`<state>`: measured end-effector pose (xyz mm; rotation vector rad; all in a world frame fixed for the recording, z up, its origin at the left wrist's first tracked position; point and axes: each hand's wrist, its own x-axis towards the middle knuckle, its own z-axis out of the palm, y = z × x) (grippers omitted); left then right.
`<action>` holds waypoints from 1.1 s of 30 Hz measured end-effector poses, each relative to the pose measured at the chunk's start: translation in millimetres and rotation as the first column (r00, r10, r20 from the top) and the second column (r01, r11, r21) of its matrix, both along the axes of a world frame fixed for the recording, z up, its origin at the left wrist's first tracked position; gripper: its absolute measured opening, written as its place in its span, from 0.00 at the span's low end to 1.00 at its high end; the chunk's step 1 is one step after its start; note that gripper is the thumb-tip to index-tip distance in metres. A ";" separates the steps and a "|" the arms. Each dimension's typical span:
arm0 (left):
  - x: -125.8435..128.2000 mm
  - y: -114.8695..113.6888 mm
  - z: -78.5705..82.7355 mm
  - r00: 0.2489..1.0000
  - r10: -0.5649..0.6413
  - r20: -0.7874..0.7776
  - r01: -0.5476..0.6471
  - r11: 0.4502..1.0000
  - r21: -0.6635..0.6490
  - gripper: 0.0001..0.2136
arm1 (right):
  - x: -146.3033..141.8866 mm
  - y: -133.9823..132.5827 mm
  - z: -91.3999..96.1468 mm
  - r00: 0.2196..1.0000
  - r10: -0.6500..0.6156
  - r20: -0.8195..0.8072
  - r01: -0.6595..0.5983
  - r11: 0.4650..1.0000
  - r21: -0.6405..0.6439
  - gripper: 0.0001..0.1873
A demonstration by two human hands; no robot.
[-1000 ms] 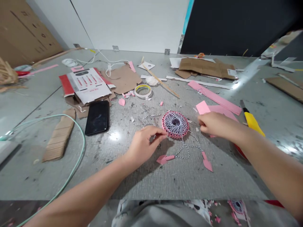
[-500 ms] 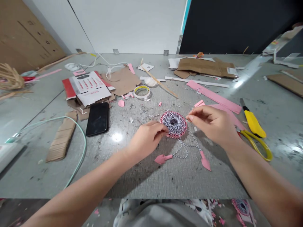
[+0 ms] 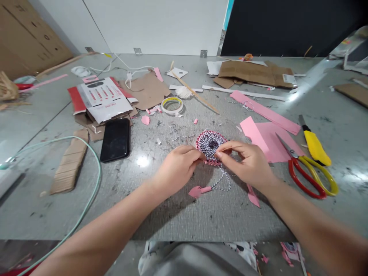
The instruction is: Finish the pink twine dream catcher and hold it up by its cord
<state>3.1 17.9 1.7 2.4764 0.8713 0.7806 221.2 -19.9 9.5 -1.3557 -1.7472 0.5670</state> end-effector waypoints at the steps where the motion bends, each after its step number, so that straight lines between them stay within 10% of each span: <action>1: 0.2 0.2 -0.3 1.000 0.004 -0.003 -0.004 1.000 0.004 0.10 | 0.4 0.2 -0.9 1.000 0.008 0.005 -0.009 1.000 0.016 0.04; 33: 3.1 0.1 -6.5 1.000 0.006 -0.002 -0.006 0.999 -0.033 0.10 | 1.7 2.1 -7.8 0.979 0.106 0.175 -0.142 0.968 0.208 0.05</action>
